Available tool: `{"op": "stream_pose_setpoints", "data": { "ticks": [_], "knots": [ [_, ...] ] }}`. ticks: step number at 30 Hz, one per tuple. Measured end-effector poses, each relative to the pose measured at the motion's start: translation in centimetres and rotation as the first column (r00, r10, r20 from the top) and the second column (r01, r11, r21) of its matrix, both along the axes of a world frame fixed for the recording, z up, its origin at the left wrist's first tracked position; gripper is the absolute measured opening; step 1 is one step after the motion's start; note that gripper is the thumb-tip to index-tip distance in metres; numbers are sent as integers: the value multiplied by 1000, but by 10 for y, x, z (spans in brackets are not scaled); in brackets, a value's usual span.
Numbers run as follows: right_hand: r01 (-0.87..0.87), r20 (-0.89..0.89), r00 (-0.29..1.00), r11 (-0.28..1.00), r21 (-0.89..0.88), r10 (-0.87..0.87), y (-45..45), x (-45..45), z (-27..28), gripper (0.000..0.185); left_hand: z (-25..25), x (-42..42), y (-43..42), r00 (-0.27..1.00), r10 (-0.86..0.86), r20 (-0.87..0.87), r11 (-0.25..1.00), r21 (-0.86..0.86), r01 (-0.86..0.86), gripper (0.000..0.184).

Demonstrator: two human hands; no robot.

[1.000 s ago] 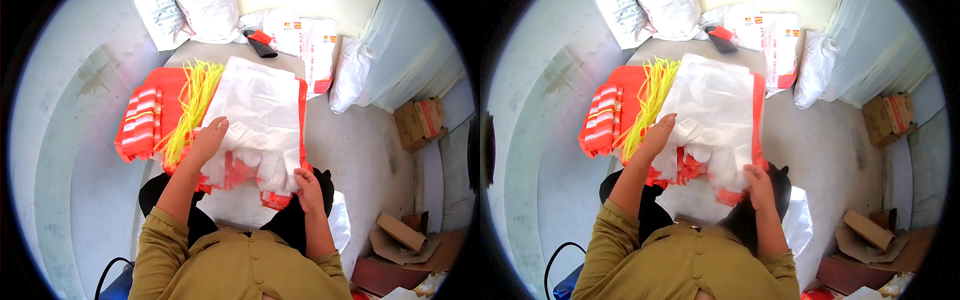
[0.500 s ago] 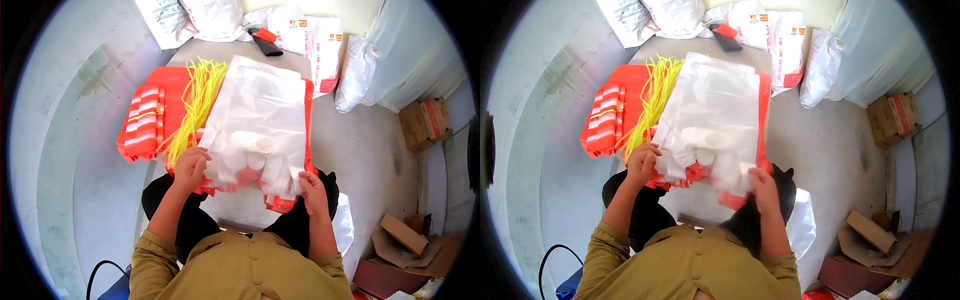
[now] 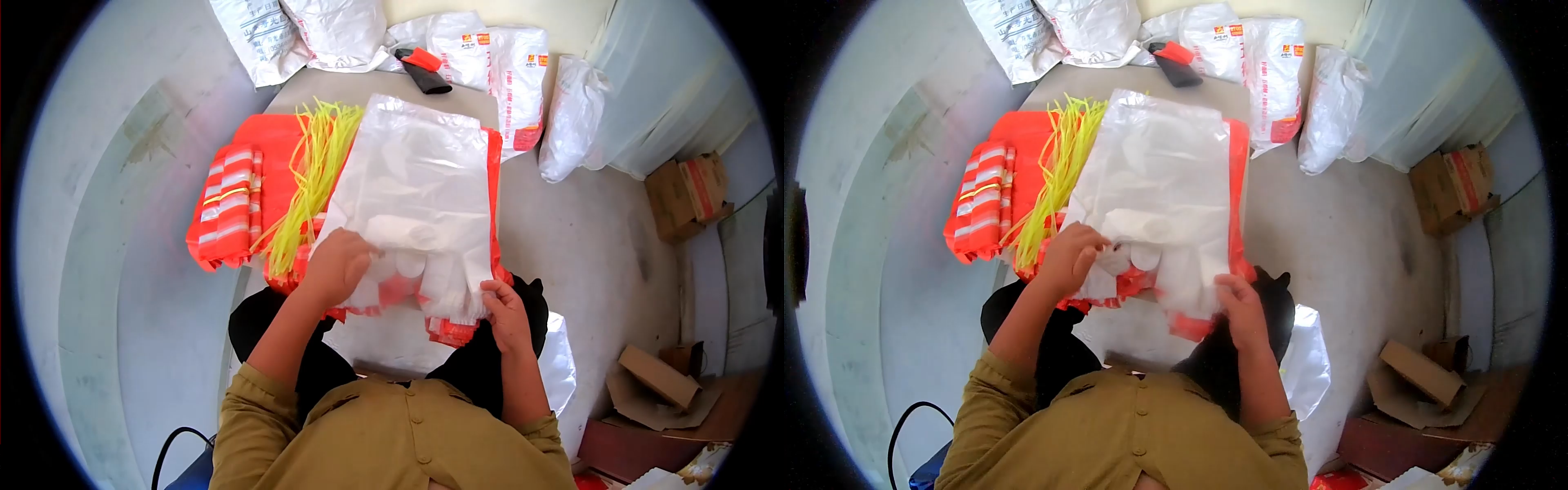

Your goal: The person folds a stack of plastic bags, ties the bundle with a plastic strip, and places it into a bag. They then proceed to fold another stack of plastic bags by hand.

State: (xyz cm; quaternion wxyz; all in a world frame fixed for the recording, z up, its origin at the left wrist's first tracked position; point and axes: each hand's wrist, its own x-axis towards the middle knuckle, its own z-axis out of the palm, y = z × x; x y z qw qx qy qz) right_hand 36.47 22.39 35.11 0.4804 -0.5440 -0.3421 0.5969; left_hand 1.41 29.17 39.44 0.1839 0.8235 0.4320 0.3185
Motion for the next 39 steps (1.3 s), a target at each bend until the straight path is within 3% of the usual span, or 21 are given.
{"op": "stream_pose_setpoints", "data": {
  "ticks": [1, 4, 8, 11, 12, 15, 16, 19, 23, 26, 35, 39],
  "knots": [
    [3, -6, 1000, 1000, 0, -3, 1, -1, -2, 23, 2, -5, -5, 993, -108, -47, 993, 33, 109, 36],
    [-32, -29, 999, 999, -3, 32, 3, 1, -6, 20, 14, -11, -39, 963, -139, -230, 987, -117, 115, 36],
    [-49, -35, 998, 999, -15, 49, 5, 3, -5, 20, -2, -33, -53, 997, 14, -81, 999, -35, -17, 44],
    [-21, -63, 998, 1000, -10, 21, 5, 3, -8, 20, 10, -29, -46, 980, 170, 105, 981, 80, -179, 34],
    [-21, -63, 998, 1000, -9, 21, 4, 3, -8, 19, 12, -20, -37, 972, 188, 143, 957, 194, -214, 47],
    [-18, -76, 997, 1000, -10, 17, 1, 4, -5, 19, 3, -4, -18, 990, 143, 5, 958, 252, -139, 39],
    [-21, -93, 996, 1000, -14, 20, -1, 3, -2, 19, 3, -2, -17, 988, 65, -140, 990, 137, -46, 29],
    [-42, -40, 998, 998, -39, 41, -5, 9, -4, 18, 12, 27, -14, 983, 14, -182, 981, -186, -49, 31],
    [-50, -36, 998, 998, -42, 48, -7, 11, -5, 18, 7, 57, 4, 998, -14, -65, 994, 103, 21, 45],
    [-30, -39, 999, 999, -13, 30, -6, 8, 1, 20, -6, 80, 16, 989, 113, -97, 984, 146, -98, 51],
    [-3, -129, 992, 998, -70, -6, -8, 6, 31, 21, 1, 103, 29, 967, 173, -189, 973, -120, -197, 53],
    [11, -36, 999, 998, -68, -14, -11, 11, 21, 21, 3, 101, 29, 980, 196, -19, 958, -209, -196, 40]
  ]
}}
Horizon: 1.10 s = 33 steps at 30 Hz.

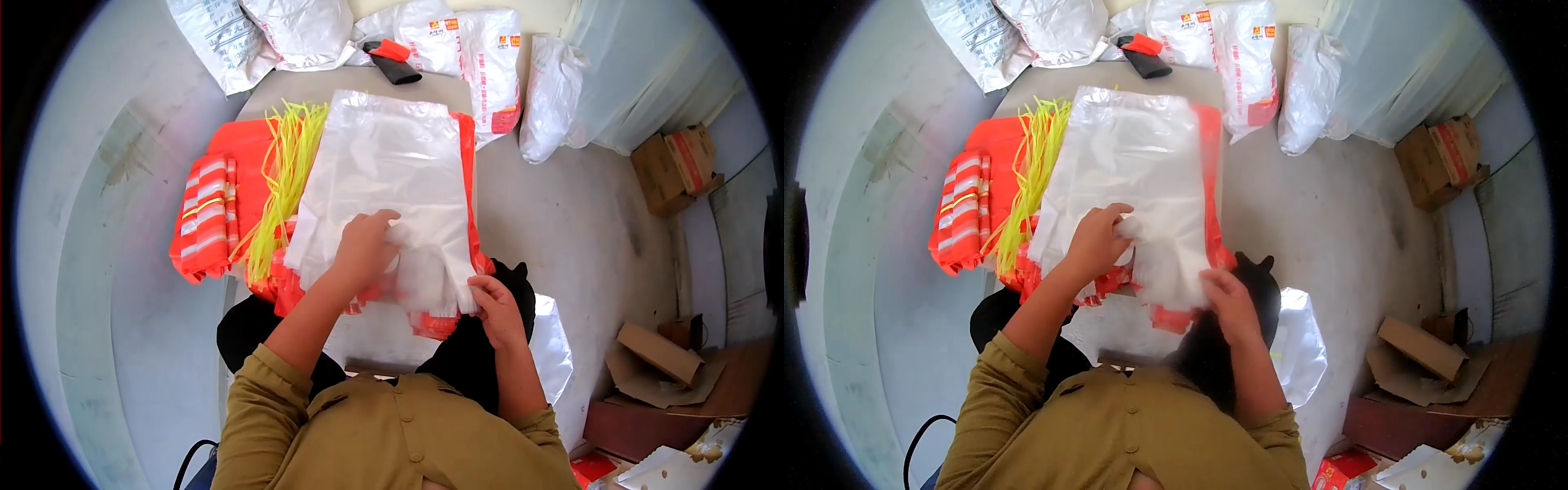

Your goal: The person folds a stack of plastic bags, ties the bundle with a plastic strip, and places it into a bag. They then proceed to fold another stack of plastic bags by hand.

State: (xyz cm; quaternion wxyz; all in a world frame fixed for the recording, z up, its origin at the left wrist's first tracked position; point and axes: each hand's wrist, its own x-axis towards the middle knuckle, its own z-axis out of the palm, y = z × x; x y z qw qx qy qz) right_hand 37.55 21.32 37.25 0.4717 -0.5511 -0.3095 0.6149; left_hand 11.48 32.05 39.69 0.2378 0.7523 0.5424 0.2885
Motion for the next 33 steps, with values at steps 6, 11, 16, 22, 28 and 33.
{"op": "stream_pose_setpoints", "data": {
  "ticks": [6, 11, 16, 22, 28, 33],
  "knots": [
    [-201, 176, 960, 973, -117, 219, -10, 23, 2, 18, 14, -1, -7, 995, 1, 102, 993, -114, 11, 18],
    [-301, 678, 731, 926, 226, 73, 1, 14, 15, 30, 6, -6, -15, 994, -68, 80, 996, -57, 73, 14],
    [-424, 751, 660, 837, 345, 25, 36, -58, 49, 38, 10, -6, -22, 985, -144, 97, 989, 29, 142, 13],
    [-444, 727, 685, 758, 479, -58, 78, -81, 7, 28, 1, -30, -22, 970, -80, 230, 987, 154, 45, 25],
    [-215, 371, 923, 935, 281, 101, 85, -79, 16, 18, -15, -61, -11, 633, 339, 695, 938, -305, -168, 45],
    [-192, 328, 941, 933, 304, 86, 88, -79, 5, 23, -26, -63, 0, 412, 500, 762, 837, -548, -2, 55]
  ]
}}
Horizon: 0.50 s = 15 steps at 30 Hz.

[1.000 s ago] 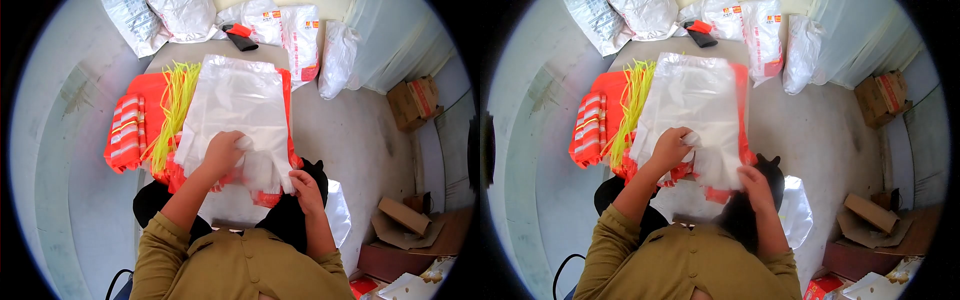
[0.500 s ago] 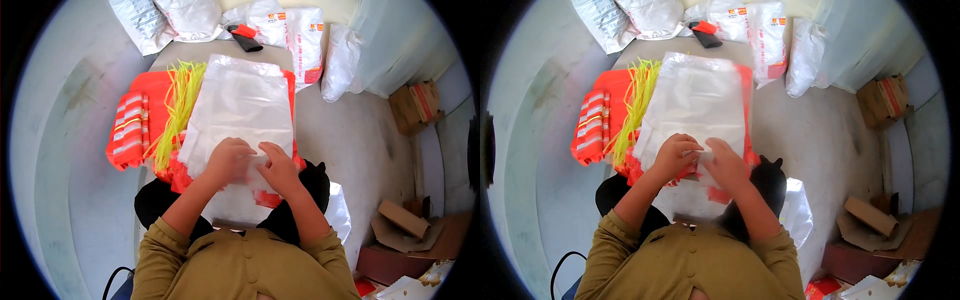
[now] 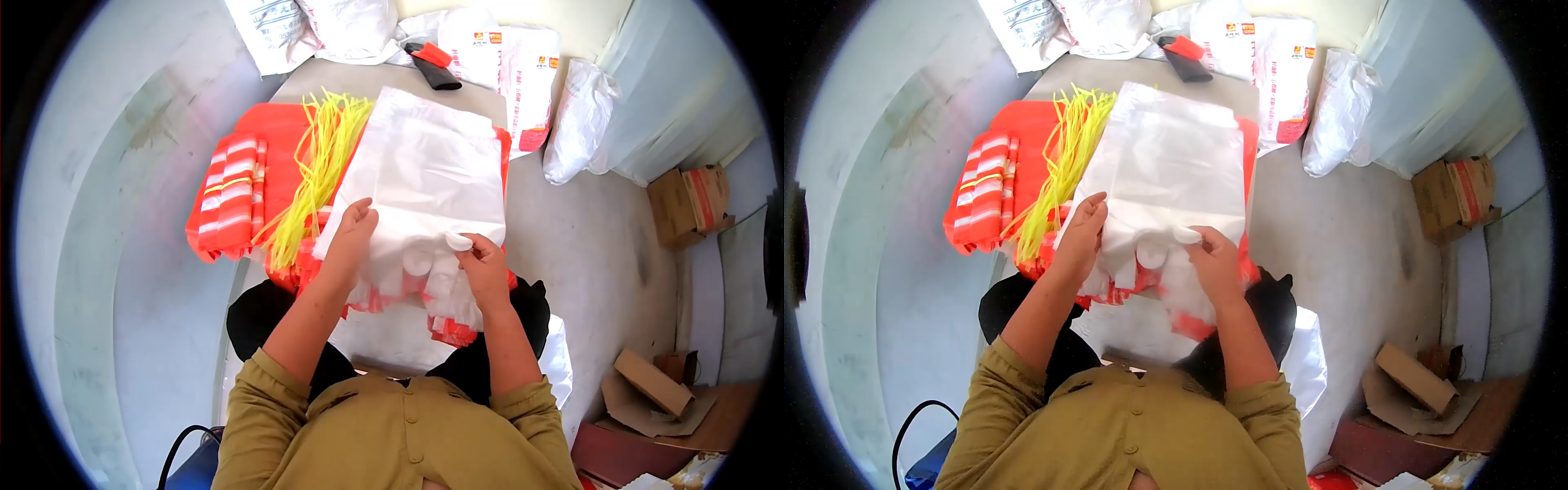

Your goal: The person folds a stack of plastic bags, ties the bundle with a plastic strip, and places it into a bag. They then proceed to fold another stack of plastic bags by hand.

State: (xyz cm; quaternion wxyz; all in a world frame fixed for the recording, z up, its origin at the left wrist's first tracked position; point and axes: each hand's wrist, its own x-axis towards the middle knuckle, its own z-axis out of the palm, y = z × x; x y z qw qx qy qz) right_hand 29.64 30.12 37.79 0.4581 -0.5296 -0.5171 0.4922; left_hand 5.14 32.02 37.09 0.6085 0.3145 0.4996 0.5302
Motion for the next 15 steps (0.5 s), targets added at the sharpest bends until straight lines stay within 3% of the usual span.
{"op": "stream_pose_setpoints", "data": {
  "ticks": [4, 6, 8, 12, 15],
  "knots": [
    [30, -30, 999, 999, -14, -30, -1, -2, 1, 21, 1, 1, -4, 995, 14, -99, 1000, -8, -15, 57],
    [37, -20, 999, 999, -16, -37, -2, -3, 1, 20, 32, 7, -20, 993, 15, -120, 997, -71, -23, 64],
    [40, 6, 999, 999, -27, -40, -6, -5, 2, 20, 21, 7, -28, 977, -42, -207, 999, -29, 37, 68],
    [-83, 153, 987, 982, 169, 57, -11, -3, -15, 17, -3, 0, -51, 883, -74, -464, 984, 109, 140, 74],
    [-216, 378, 920, 936, 279, 99, -18, 0, -10, 17, 11, -6, -70, 930, -176, -323, 984, -84, 157, 75]
  ]
}}
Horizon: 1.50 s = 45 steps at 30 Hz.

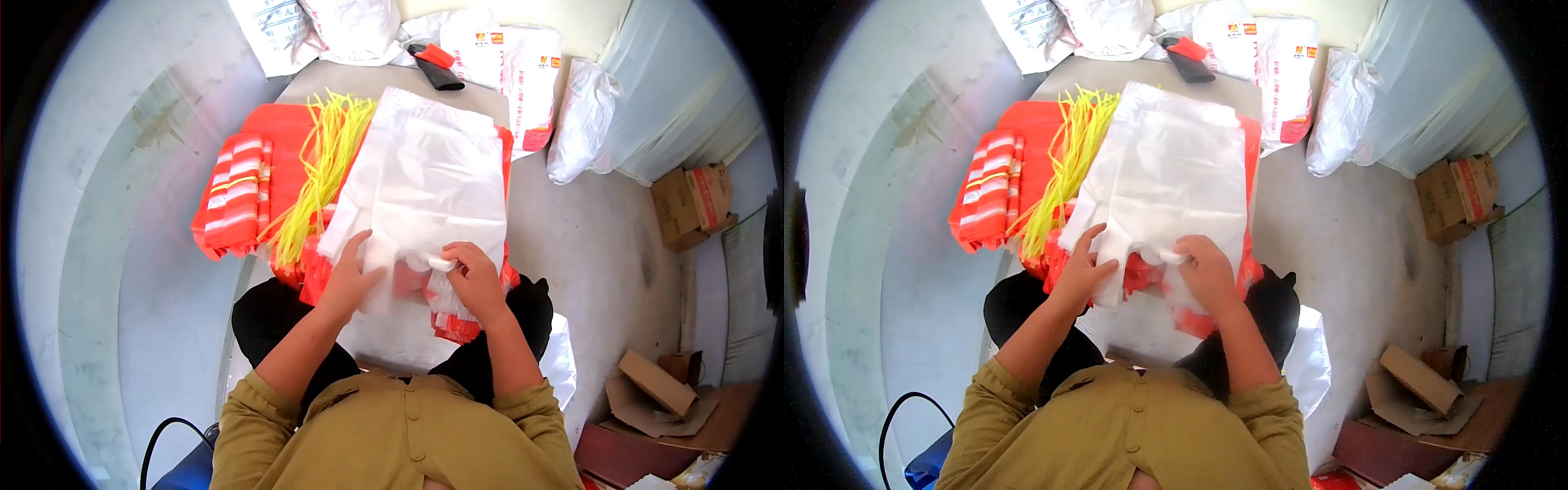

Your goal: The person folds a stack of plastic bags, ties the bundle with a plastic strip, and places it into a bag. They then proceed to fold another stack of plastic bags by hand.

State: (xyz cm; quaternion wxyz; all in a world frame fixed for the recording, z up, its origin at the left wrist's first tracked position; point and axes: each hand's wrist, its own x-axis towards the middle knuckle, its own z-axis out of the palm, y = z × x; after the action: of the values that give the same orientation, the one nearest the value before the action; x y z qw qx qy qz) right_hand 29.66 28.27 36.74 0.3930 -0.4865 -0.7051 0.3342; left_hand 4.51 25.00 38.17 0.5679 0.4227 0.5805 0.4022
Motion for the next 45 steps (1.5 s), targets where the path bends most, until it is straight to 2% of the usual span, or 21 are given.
{"op": "stream_pose_setpoints", "data": {
  "ticks": [2, 6, 9, 12, 15, 18, 19, 22, 25, 28, 31, 34, 37, 40, 43, 45],
  "knots": [
    [-48, 155, 987, 998, 33, 43, -6, 3, 4, 18, -1, -4, -9, 999, 4, 33, 1000, -31, -3, 74],
    [-69, 264, 964, 981, 181, 19, -16, 4, 13, 22, 16, -8, -21, 998, -36, 54, 998, -51, 39, 72],
    [-77, 322, 946, 950, 303, -26, -18, 4, 8, 22, 23, -8, -19, 995, -91, 38, 991, 100, 87, 65],
    [-86, 320, 947, 936, 341, -29, -19, 5, 8, 21, 36, -4, -5, 972, -128, -194, 968, 188, 165, 51],
    [-124, 341, 940, 923, 365, -9, -17, 5, 5, 21, 50, 8, 15, 956, -176, -236, 958, 183, 221, 33],
    [-138, 355, 935, 911, 389, -9, -17, 3, 5, 21, 51, 25, 42, 903, -223, -366, 909, 258, 329, 24],
    [-138, 353, 936, 905, 403, -15, -17, 2, 4, 21, 59, 32, 48, 847, -242, -474, 905, 205, 374, 24],
    [-143, 374, 927, 892, 429, -31, -17, 1, 4, 21, 46, 46, 75, 745, -306, -593, 850, 182, 494, 28],
    [-151, 395, 918, 892, 427, -34, -18, 2, 7, 20, 58, 63, 87, 751, -430, -502, 886, -73, 458, 35],
    [-145, 404, 915, 923, 357, -13, -20, 2, 8, 20, 58, 70, 92, 807, -433, -402, 900, -148, 410, 40],
    [-117, 419, 908, 946, 304, -23, -24, 1, 10, 21, 51, 68, 95, 783, -438, -442, 893, -116, 434, 40],
    [-111, 399, 917, 948, 298, -18, -23, -1, 10, 20, 33, 65, 90, 748, -337, -572, 862, 133, 489, 35],
    [-120, 365, 931, 945, 304, 1, -21, -1, 13, 20, 22, 63, 88, 712, -276, -646, 813, 237, 531, 32],
    [-99, 320, 948, 946, 310, -6, -18, -2, 19, 18, 18, 61, 84, 678, -244, -694, 750, 308, 585, 34],
    [-65, 271, 962, 950, 305, -21, -14, -1, 20, 18, 25, 56, 77, 589, -273, -761, 665, 293, 687, 35],
    [-57, 252, 968, 955, 293, -19, -12, -1, 22, 18, 21, 53, 75, 568, -254, -783, 618, 321, 718, 51]
  ]
}}
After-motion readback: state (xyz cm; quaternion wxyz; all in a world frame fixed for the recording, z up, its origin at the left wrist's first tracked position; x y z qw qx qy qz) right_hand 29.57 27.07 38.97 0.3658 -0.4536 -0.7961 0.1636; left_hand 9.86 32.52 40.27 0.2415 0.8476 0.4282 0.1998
